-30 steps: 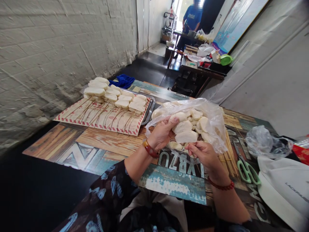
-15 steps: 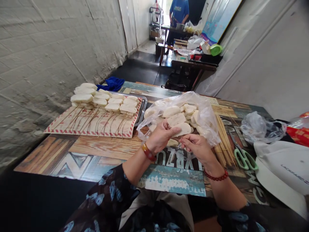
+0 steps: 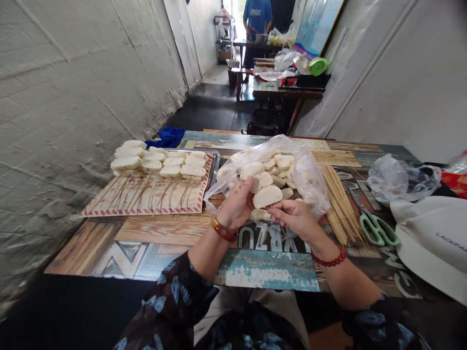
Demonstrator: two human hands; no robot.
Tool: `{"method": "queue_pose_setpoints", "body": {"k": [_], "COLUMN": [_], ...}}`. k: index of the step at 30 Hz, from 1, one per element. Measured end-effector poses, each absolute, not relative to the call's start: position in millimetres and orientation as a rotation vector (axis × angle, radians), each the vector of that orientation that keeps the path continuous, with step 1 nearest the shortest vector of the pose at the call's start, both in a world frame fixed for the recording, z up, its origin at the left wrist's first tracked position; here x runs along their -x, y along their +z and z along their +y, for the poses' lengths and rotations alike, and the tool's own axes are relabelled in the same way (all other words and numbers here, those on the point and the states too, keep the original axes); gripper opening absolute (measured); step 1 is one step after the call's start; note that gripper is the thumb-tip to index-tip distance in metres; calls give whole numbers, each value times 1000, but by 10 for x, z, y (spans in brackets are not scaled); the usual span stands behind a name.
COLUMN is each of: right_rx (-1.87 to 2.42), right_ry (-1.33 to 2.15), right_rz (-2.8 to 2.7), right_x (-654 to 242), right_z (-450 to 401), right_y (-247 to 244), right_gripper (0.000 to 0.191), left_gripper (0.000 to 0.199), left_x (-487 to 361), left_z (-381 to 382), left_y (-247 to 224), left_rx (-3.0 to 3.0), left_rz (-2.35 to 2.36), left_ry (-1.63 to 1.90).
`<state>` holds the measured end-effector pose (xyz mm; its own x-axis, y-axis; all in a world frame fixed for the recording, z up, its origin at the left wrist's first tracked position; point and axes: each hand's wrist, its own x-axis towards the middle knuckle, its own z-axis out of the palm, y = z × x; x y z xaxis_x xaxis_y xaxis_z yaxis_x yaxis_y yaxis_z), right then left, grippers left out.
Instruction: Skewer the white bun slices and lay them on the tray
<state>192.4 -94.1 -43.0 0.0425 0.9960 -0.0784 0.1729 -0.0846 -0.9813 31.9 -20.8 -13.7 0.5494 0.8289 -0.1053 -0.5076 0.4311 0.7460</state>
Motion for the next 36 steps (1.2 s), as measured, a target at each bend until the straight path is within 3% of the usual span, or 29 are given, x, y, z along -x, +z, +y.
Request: {"method": "queue_pose_setpoints", "body": {"k": [11,19,36], "right_rx": [1389,1393,1450], "right_ry": [1227,1197,1189], "right_rz": [-1268,-1402,-1411], "right_x": [-1911,-1904,-1870], "right_z": [-947,-961,-997], "right_y": [-402,-446,-378], "right_gripper": [39,38,46], "left_gripper": [52,48,46], "left_x": [-338,-216,-223], "left_z": [-216,-120,-175], "left_y": [-178,-79,-82], "left_rx": [-738,-676,-715], "left_rz": [493,510,489], "left_ry": [858,1030,943]}}
